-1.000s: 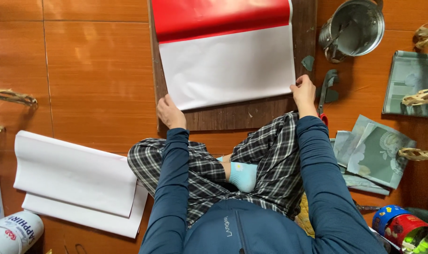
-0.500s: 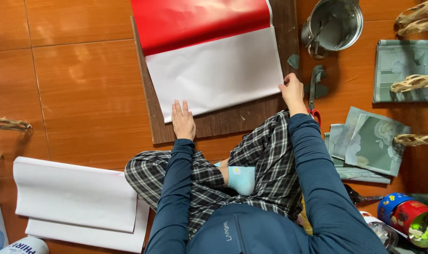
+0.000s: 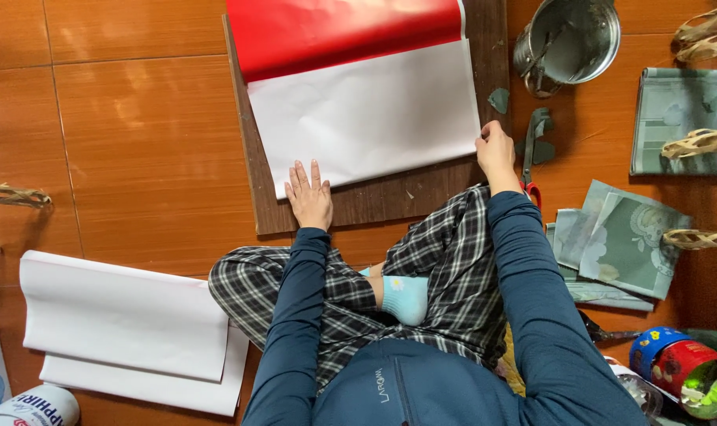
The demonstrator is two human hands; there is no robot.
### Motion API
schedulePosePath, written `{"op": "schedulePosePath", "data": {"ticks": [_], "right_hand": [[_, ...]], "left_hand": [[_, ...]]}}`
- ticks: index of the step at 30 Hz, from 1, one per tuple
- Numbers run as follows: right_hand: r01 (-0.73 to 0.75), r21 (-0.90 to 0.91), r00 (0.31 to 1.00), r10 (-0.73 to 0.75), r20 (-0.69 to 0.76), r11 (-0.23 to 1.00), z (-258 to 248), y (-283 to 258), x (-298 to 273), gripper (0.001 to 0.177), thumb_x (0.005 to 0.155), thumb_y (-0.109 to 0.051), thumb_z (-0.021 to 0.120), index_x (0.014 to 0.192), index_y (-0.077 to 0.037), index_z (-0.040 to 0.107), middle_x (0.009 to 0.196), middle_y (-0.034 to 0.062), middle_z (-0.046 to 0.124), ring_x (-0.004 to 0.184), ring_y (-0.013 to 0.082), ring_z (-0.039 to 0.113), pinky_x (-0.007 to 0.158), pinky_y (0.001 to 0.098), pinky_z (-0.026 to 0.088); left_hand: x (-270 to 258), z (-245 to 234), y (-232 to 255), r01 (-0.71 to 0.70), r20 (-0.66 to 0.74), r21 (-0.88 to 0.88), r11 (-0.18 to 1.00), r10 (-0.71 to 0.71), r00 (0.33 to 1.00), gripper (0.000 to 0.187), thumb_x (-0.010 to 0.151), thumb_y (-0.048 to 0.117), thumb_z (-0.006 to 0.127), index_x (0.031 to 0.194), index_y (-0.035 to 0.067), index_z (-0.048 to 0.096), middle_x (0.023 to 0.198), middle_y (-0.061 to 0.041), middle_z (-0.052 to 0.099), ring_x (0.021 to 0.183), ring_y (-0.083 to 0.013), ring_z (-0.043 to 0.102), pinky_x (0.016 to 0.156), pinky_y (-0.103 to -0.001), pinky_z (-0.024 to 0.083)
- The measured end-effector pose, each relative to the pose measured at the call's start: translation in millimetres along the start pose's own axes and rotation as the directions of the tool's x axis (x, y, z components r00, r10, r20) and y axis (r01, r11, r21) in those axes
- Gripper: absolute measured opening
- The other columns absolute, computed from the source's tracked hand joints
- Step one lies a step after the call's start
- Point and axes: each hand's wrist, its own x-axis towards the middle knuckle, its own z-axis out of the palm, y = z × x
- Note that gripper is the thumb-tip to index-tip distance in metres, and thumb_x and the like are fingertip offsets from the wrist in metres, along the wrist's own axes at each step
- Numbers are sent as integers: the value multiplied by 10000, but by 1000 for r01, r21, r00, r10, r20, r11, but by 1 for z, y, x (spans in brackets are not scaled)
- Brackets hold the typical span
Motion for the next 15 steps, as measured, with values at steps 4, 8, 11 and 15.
{"op": "schedulePosePath", "data": {"ticks": [4, 8, 11, 15], "right_hand": [[-2, -1, 999, 2, -39, 1000, 1, -2, -3, 224, 1035, -210, 733, 1245, -186, 658, 1114, 106, 804, 1150, 366, 749, 916, 535, 597], [11, -15, 1000, -11, -29, 1000, 1, 0, -1, 237, 1031, -215, 741, 1250, -189, 655, 1150, 116, 798, 1186, 377, 735, 937, 541, 592], [16, -11, 999, -16, -48, 1000, 3, -1, -2, 238, 1021, -199, 752, 1239, -181, 658, 1136, 115, 799, 1169, 373, 742, 924, 537, 597], [45, 2, 999, -45, -16, 999, 5, 6, 2, 237, 1037, -191, 742, 1252, -164, 647, 1152, 148, 791, 1187, 398, 730, 929, 548, 589]], "left_hand": [[6, -4, -5, 50, -185, -19, 999, -53, 981, 605, 1163, 454, 406, 1741, 296, 323, 1827, -192, 152, 1674, -422, 149, 1325, -625, 143], [22, 13, -35, 158, -470, -184, 970, -228, 853, 658, 1066, 215, 659, 1686, 148, 449, 1716, -280, 287, 1540, -458, 435, 1247, -555, 408], [20, 0, -44, 202, -443, -443, 873, -409, 798, 560, 1034, 93, 662, 1581, 136, 554, 1517, -137, 586, 1387, -364, 618, 1191, -503, 478], [23, -5, -51, 251, -427, -485, 838, -477, 768, 500, 1041, 139, 680, 1532, 202, 609, 1386, -95, 729, 1246, -357, 712, 1094, -517, 546]]}}
